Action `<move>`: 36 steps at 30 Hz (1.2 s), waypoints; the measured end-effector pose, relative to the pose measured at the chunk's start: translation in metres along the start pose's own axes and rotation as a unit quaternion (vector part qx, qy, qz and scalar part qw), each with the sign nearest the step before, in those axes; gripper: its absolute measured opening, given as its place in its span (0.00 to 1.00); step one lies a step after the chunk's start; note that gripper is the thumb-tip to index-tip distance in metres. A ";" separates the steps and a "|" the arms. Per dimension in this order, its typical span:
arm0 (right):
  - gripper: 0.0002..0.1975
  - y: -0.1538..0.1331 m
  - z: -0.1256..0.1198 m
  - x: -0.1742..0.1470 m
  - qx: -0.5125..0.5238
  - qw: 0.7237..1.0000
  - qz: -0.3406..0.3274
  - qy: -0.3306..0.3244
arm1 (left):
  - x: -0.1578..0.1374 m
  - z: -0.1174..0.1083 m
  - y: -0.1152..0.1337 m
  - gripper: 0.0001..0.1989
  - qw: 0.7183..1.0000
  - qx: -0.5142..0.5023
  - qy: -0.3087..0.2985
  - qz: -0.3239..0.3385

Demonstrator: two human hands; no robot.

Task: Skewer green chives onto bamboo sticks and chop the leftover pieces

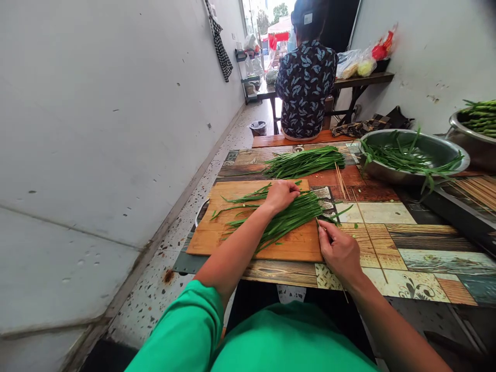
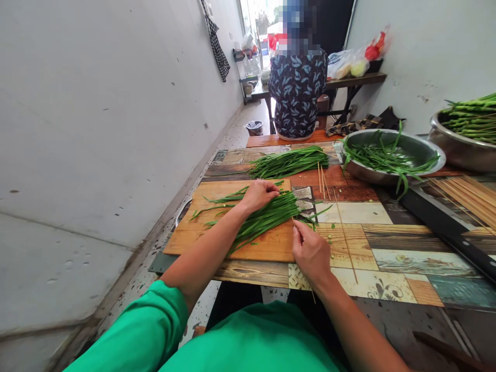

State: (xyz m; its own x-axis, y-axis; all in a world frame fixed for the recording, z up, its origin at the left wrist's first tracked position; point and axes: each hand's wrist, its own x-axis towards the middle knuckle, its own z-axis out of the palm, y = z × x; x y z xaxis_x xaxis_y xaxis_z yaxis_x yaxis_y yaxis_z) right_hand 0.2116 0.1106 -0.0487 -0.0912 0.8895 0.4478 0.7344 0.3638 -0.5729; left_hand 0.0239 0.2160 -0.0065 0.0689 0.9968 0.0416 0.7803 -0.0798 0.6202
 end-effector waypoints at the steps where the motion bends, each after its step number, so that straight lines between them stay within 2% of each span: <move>1: 0.17 0.000 0.000 0.000 0.002 1.000 0.001 0.000 | 0.000 0.002 0.002 0.09 1.000 -0.001 0.005 -0.005; 16: 0.17 0.000 -0.001 0.001 0.006 1.000 -0.020 0.016 | 0.000 0.004 0.003 0.09 0.998 -0.045 0.031 -0.021; 28: 0.17 0.001 0.001 0.001 0.005 1.000 -0.024 0.015 | 0.000 0.009 -0.001 0.08 0.997 -0.070 0.027 0.005; 32: 0.17 0.001 0.001 0.001 0.005 0.999 -0.029 0.017 | 0.001 0.007 -0.003 0.09 0.997 -0.067 0.003 0.024; 36: 0.17 0.001 0.000 0.000 0.007 0.999 -0.036 0.023 | 0.001 -0.001 -0.005 0.13 0.992 -0.072 -0.052 0.089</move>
State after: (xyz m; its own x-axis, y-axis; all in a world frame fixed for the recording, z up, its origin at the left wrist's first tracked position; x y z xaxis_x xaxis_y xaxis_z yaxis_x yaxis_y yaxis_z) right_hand 0.2121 0.1111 -0.0494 -0.1125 0.8473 0.5191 0.7170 0.4309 -0.5479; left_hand 0.0196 0.2174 -0.0083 0.2668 0.9601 0.0834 0.6532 -0.2438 0.7168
